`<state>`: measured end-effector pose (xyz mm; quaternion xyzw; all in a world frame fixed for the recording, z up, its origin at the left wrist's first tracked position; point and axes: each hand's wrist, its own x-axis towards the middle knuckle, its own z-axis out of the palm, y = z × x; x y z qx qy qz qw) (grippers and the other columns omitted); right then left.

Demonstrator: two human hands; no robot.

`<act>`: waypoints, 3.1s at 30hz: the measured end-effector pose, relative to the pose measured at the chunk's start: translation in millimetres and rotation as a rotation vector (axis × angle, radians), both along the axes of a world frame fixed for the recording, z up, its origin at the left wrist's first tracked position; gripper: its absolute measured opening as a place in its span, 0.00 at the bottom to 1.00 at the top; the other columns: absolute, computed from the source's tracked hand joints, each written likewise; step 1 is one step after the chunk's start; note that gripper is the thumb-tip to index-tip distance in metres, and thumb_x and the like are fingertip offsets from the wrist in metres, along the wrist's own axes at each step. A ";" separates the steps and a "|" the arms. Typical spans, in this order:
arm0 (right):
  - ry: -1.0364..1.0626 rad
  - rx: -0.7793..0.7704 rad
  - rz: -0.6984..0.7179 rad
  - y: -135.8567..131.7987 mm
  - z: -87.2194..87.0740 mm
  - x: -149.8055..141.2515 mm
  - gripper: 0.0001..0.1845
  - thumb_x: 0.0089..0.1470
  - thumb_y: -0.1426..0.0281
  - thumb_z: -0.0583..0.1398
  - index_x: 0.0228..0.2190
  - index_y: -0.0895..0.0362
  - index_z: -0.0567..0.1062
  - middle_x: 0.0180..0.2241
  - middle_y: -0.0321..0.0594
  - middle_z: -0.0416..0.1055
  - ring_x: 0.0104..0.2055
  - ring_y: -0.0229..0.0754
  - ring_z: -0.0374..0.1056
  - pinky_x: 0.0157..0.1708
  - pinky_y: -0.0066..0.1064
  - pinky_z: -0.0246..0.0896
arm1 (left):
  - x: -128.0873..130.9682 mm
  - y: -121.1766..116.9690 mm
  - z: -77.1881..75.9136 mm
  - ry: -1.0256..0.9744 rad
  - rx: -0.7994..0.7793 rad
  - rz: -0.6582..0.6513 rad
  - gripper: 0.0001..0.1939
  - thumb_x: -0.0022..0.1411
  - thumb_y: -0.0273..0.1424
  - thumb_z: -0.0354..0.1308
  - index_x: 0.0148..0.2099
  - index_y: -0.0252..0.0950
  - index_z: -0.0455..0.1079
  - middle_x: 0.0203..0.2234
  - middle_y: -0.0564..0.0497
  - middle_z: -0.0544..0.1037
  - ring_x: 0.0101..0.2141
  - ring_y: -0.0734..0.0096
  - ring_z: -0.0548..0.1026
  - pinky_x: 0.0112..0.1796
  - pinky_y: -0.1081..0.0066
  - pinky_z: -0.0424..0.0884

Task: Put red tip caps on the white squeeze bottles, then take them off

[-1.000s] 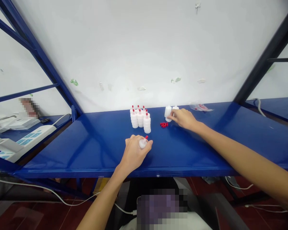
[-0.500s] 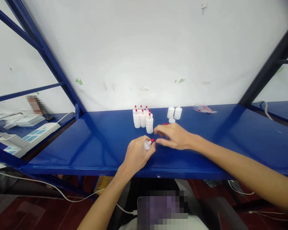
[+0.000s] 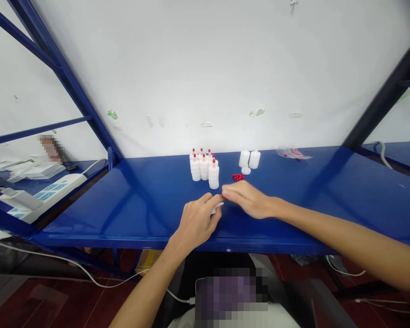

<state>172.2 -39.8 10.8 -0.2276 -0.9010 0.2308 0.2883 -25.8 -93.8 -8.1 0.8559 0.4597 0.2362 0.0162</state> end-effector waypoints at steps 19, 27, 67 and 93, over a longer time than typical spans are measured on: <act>-0.802 0.051 -0.515 50.9 19.3 59.3 0.19 0.64 0.59 0.47 0.39 0.54 0.73 0.37 0.47 0.75 0.38 0.49 0.70 0.31 0.32 0.52 | 4.0 2.3 -1.8 -0.034 -0.024 0.058 0.13 0.70 0.38 0.47 0.34 0.39 0.60 0.25 0.56 0.74 0.27 0.70 0.71 0.29 0.70 0.52; -0.785 0.006 -0.491 53.0 15.1 60.1 0.15 0.64 0.61 0.49 0.39 0.55 0.71 0.37 0.46 0.74 0.36 0.46 0.69 0.31 0.32 0.52 | 3.5 1.5 -1.0 -0.024 -0.027 0.053 0.12 0.70 0.38 0.47 0.34 0.39 0.60 0.26 0.56 0.75 0.28 0.70 0.72 0.29 0.70 0.53; -0.366 0.075 -0.955 77.1 2.3 67.6 0.17 0.60 0.63 0.49 0.33 0.57 0.74 0.30 0.46 0.75 0.32 0.46 0.68 0.32 0.32 0.51 | 3.0 6.0 0.4 -0.361 -0.126 0.014 0.15 0.69 0.34 0.48 0.30 0.36 0.63 0.22 0.56 0.67 0.25 0.76 0.63 0.30 0.73 0.58; -0.210 0.060 0.085 -3.1 7.4 2.0 0.19 0.69 0.60 0.45 0.31 0.56 0.65 0.30 0.36 0.65 0.29 0.37 0.58 0.32 0.30 0.54 | 0.1 4.9 -5.1 -0.129 -0.085 -0.098 0.04 0.67 0.29 0.48 0.37 0.38 0.61 0.31 0.51 0.71 0.32 0.67 0.68 0.35 0.69 0.63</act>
